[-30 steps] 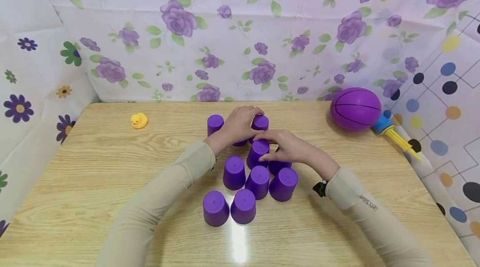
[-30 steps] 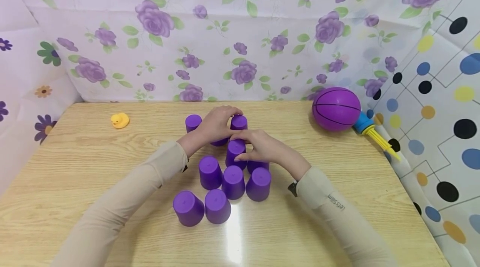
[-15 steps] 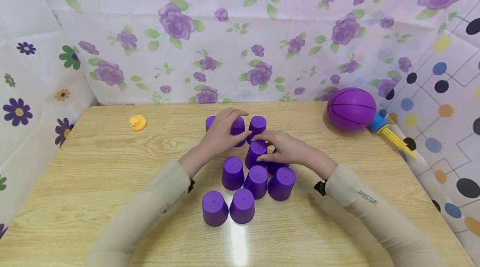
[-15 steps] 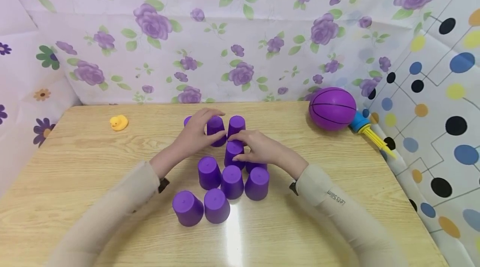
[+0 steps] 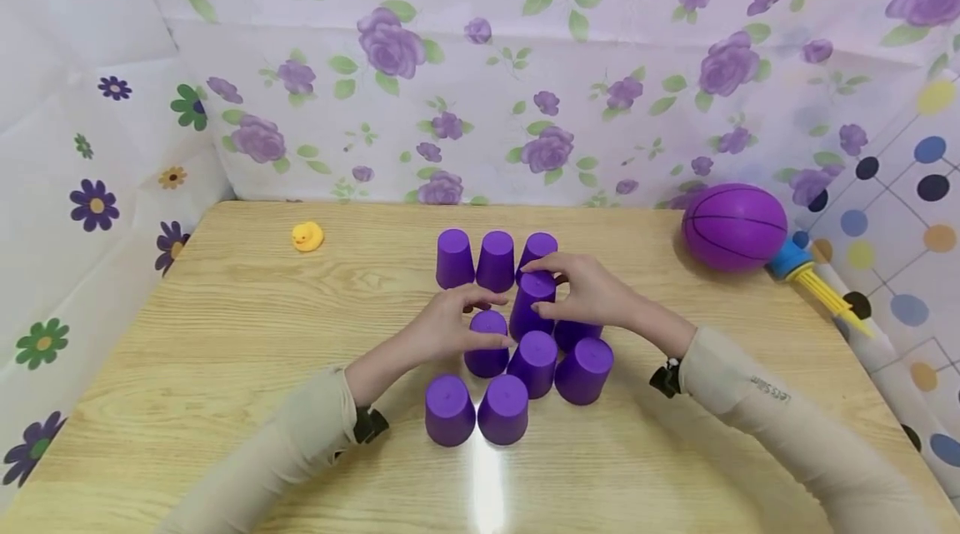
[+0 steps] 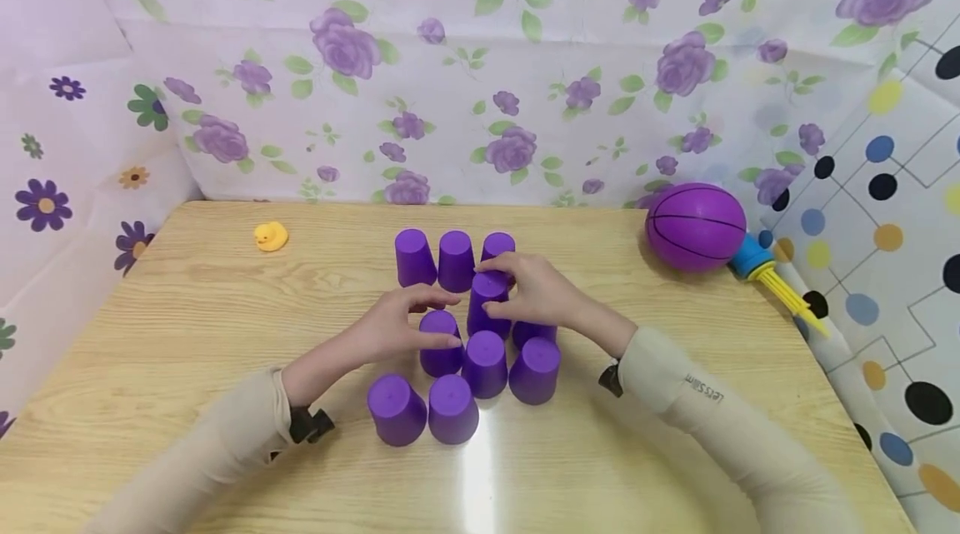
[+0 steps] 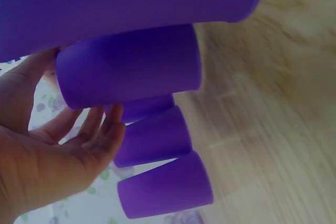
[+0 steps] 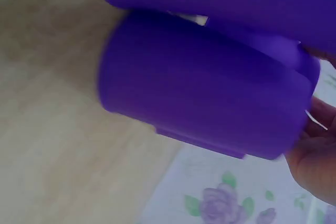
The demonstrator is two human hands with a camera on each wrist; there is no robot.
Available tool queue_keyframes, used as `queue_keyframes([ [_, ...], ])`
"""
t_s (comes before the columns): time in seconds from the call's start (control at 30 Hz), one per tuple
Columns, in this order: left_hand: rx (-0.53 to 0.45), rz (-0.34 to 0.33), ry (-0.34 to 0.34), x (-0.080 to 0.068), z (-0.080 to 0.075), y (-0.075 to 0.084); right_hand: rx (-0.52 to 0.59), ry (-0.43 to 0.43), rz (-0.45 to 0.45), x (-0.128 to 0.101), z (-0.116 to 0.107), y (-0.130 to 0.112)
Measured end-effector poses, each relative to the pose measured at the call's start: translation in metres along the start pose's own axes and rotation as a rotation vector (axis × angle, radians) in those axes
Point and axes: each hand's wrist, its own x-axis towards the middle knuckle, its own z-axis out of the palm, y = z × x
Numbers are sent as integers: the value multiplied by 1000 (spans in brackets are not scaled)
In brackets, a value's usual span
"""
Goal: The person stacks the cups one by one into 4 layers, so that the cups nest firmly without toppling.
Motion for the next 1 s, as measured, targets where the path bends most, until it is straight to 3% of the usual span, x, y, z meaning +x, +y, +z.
queue_keyframes([
  [0.37,-166,83,-77,4,-1,-23,-51,118,-34,6,-25,-13],
  [0.57,-180,76,-124,2,2,-28,-30,207,-12,0,-39,-7],
  [0.83,-419,6,-129,-3,4,-33,70,236,64,-10,-61,1],
  [1.0,-359,12,-116,-7,1,-32,71,287,87,-16,-66,14],
])
